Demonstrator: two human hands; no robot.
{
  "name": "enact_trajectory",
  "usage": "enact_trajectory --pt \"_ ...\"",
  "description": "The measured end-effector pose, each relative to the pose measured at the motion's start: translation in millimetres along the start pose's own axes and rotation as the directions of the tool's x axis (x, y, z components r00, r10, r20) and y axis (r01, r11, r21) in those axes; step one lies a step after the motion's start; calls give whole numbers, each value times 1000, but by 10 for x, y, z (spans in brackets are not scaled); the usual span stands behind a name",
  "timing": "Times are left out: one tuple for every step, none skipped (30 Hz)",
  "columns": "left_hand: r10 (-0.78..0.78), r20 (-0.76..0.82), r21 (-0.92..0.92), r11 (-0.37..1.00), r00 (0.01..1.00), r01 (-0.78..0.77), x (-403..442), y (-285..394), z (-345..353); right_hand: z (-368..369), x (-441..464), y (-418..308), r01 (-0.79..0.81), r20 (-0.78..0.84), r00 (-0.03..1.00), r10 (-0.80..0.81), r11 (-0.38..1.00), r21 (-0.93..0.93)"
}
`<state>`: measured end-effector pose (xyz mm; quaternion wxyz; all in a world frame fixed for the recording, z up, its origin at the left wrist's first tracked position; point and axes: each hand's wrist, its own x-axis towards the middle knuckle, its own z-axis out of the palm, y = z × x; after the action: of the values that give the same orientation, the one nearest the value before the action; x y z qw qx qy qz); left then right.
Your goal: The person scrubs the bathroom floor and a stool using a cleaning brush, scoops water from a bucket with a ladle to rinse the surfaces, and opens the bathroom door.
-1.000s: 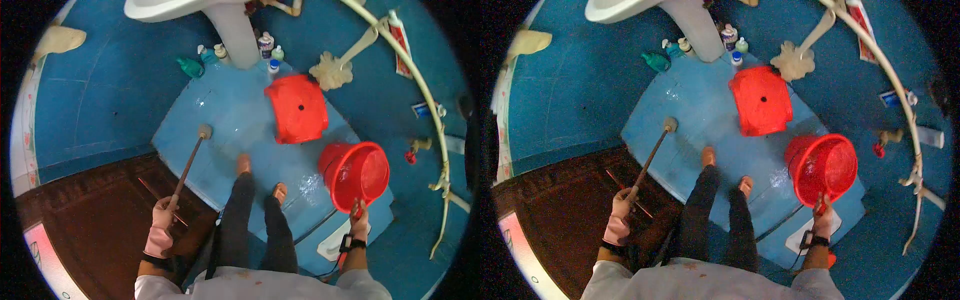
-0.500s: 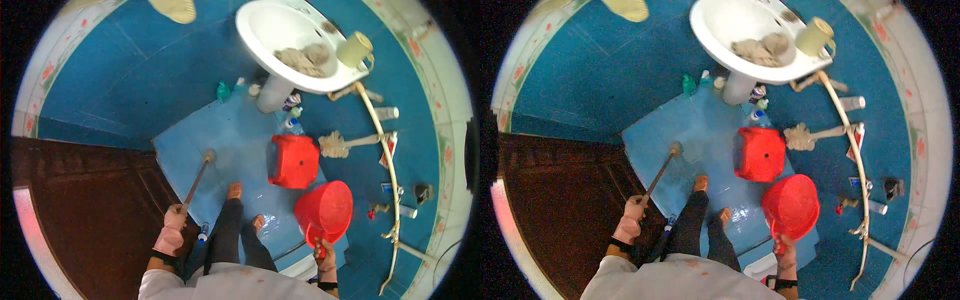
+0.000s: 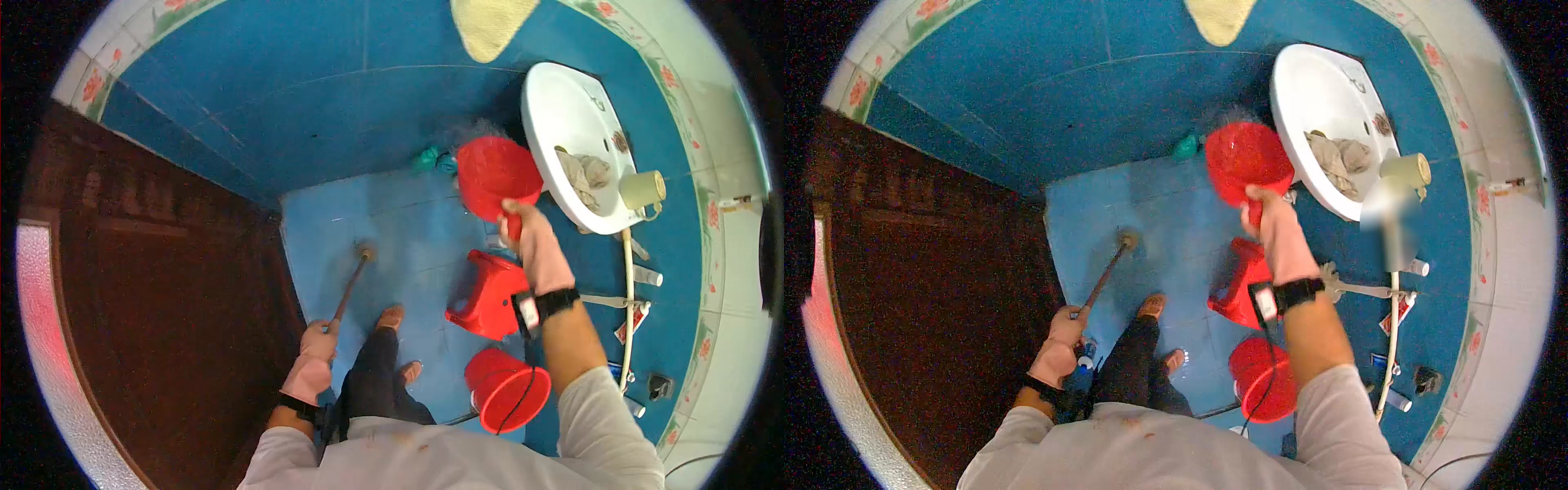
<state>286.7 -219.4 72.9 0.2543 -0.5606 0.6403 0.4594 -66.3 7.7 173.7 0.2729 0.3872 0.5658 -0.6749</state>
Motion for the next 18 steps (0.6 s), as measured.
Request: enact_trajectory --pt "-18 -3 -21 1000 1000 18 41 -34 9 160 113 -61 63 24 998 -63 998 0" --pt "-36 -5 -43 998 999 36 89 -67 16 384 7 -137 18 34 999 -19 1000 17" --pt "-35 4 -58 998 999 35 112 -115 22 477 -43 -105 95 142 985 -99 995 30" --pt "-34 17 -71 997 999 35 152 -134 14 571 5 -111 88 194 977 -90 996 19" --pt "-32 33 -82 996 999 35 178 -150 9 630 55 -127 81 242 967 -81 997 8" --pt "-31 33 -83 996 999 33 182 -136 -6 661 86 -112 58 254 965 -60 998 13" --pt "-29 34 -83 996 999 32 166 -98 -19 675 135 -105 35 265 964 -39 999 18" --pt "-26 37 -82 996 999 29 152 -85 -38 694 160 -95 13 274 962 -19 1000 24" --pt "-33 43 -101 994 999 37 156 -91 -41 685 143 -66 10 298 954 -18 1000 27" --pt "-39 50 -117 992 998 44 170 -94 -45 641 102 -9 6 321 947 -17 999 33" --pt "-45 55 -134 990 998 52 176 -108 -49 597 78 45 2 346 938 -15 999 39" --pt "-52 59 -135 989 997 60 188 -110 -50 515 173 66 -133 307 945 109 989 58" --pt "-60 63 -135 988 996 68 199 -99 -46 489 68 124 -84 300 951 69 996 38" --pt "-67 73 -133 988 995 77 273 -76 -12 433 -33 193 -32 289 957 25 999 18" --pt "-56 78 -142 988 995 67 279 -110 1 372 -182 263 16 287 958 -15 1000 -3" --pt "-46 83 -149 987 995 58 307 -148 22 313 -270 308 14 276 961 -4 999 -35" --pt "-37 88 -155 987 995 50 325 -186 34 244 -328 337 10 266 964 8 998 -68" --pt "-48 87 -149 987 995 61 313 -205 39 171 -372 364 5 251 968 20 995 -98"
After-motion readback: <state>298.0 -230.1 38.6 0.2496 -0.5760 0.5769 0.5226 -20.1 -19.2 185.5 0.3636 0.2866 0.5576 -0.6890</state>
